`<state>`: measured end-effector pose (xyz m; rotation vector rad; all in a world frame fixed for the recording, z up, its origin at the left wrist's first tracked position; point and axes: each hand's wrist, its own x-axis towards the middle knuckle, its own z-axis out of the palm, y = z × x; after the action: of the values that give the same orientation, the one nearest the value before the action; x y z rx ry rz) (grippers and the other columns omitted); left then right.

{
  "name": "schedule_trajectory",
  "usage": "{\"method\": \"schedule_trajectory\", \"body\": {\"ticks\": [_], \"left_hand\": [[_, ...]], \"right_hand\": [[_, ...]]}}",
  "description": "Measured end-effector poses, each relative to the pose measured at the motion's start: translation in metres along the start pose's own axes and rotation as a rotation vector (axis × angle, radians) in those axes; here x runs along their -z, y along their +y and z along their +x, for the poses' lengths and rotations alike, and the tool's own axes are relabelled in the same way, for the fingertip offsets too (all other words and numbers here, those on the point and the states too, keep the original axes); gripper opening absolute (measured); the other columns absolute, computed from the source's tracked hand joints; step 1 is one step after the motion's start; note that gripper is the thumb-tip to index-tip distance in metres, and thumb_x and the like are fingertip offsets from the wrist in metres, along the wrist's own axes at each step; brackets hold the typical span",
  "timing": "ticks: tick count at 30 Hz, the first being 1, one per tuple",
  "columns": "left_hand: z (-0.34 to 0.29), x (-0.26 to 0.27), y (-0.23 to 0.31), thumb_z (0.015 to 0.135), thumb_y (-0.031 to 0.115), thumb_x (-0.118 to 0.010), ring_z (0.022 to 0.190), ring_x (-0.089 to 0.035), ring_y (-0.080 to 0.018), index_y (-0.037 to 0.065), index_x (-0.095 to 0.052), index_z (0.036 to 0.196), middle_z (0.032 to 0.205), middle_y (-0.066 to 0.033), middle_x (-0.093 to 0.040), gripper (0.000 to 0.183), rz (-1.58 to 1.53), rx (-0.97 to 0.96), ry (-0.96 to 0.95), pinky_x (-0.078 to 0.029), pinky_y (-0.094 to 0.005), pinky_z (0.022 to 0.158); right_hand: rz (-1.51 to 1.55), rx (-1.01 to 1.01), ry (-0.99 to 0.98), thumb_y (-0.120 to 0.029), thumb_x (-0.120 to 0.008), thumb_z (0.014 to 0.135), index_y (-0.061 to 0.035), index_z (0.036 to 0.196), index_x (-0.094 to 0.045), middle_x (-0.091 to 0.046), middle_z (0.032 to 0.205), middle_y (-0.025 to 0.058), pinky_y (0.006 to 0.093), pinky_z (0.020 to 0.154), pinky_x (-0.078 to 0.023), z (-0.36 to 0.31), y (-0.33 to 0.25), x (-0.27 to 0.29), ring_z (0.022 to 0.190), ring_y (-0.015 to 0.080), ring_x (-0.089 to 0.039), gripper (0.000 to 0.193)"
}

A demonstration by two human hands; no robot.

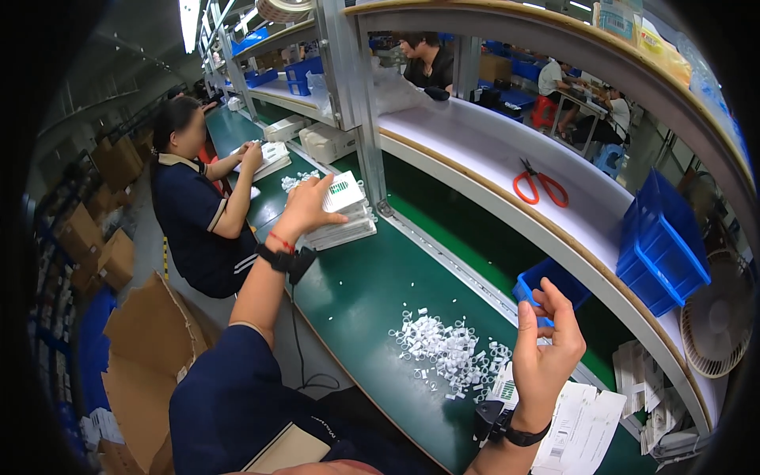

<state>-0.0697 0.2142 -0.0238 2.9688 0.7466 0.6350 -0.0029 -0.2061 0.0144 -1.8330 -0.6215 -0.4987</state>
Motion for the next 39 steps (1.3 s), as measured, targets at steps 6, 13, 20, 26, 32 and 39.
{"method": "schedule_trajectory", "body": {"ticks": [6, 13, 20, 26, 32, 39], "left_hand": [[0.005, -0.032, -0.017, 0.065, 0.053, -0.077, 0.128, -0.040, -0.0389, 0.014, -0.046, 0.136, 0.133, -0.0222, -0.047, 0.087, 0.063, -0.066, 0.134, -0.030, -0.0591, 0.100], [-0.050, -0.027, 0.096, 0.075, 0.017, -0.074, 0.098, -0.060, -0.0340, 0.003, -0.065, 0.105, 0.101, -0.0152, -0.065, 0.034, -0.543, -0.657, -0.279, -0.048, -0.0411, 0.085], [-0.078, -0.097, 0.133, 0.077, 0.012, -0.066, 0.086, -0.061, -0.0331, 0.003, -0.070, 0.093, 0.086, -0.0152, -0.064, 0.019, -0.610, -0.616, -0.382, -0.050, -0.0407, 0.078], [-0.080, -0.113, 0.150, 0.075, 0.010, -0.063, 0.085, -0.062, -0.0318, 0.007, -0.065, 0.079, 0.085, -0.0121, -0.063, 0.005, -0.717, -0.625, -0.452, -0.049, -0.0399, 0.075], [-0.072, -0.073, 0.144, 0.079, 0.008, -0.063, 0.077, -0.064, -0.0302, 0.004, -0.060, 0.088, 0.077, -0.0113, -0.064, 0.010, -0.749, -0.471, -0.541, -0.049, -0.0384, 0.069], [-0.052, -0.013, 0.186, 0.079, 0.009, -0.064, 0.075, -0.065, -0.0309, 0.002, -0.061, 0.088, 0.078, -0.0134, -0.065, 0.012, -0.972, -0.734, -0.339, -0.050, -0.0379, 0.067]], "right_hand": [[-0.062, 0.008, 0.107, -0.005, -0.067, 0.084, 0.0022, 0.101, -0.067, -0.069, 0.083, 0.0097, 0.0223, 0.064, -0.048, -0.004, -0.013, 0.019, 0.076, 0.0123, -0.064, 0.018], [-0.258, -0.173, 0.019, -0.009, -0.067, 0.085, 0.0015, 0.096, -0.067, -0.067, 0.078, 0.0096, 0.0228, 0.061, -0.046, -0.023, 0.007, 0.045, 0.068, 0.0119, -0.060, 0.016], [-0.937, -0.258, -0.276, -0.037, -0.082, 0.065, 0.0015, 0.117, -0.057, -0.060, 0.108, 0.0220, 0.0438, 0.085, -0.046, -0.107, 0.067, 0.034, 0.099, 0.0390, -0.055, 0.070], [-0.974, -0.400, -0.226, -0.023, -0.090, 0.049, -0.0002, 0.131, -0.047, -0.054, 0.114, 0.0188, 0.0439, 0.089, -0.044, -0.132, 0.099, 0.039, 0.105, 0.0389, -0.049, 0.095], [-0.897, -0.574, -0.261, -0.008, -0.088, 0.050, -0.0071, 0.137, -0.041, -0.051, 0.114, 0.0184, 0.0416, 0.092, -0.045, -0.106, 0.096, 0.039, 0.106, 0.0386, -0.052, 0.099], [-0.668, -0.388, 0.044, 0.000, -0.079, 0.059, 0.0007, 0.127, -0.051, -0.064, 0.096, 0.0215, 0.0378, 0.083, -0.049, -0.113, 0.151, 0.065, 0.088, 0.0334, -0.063, 0.074]]}}
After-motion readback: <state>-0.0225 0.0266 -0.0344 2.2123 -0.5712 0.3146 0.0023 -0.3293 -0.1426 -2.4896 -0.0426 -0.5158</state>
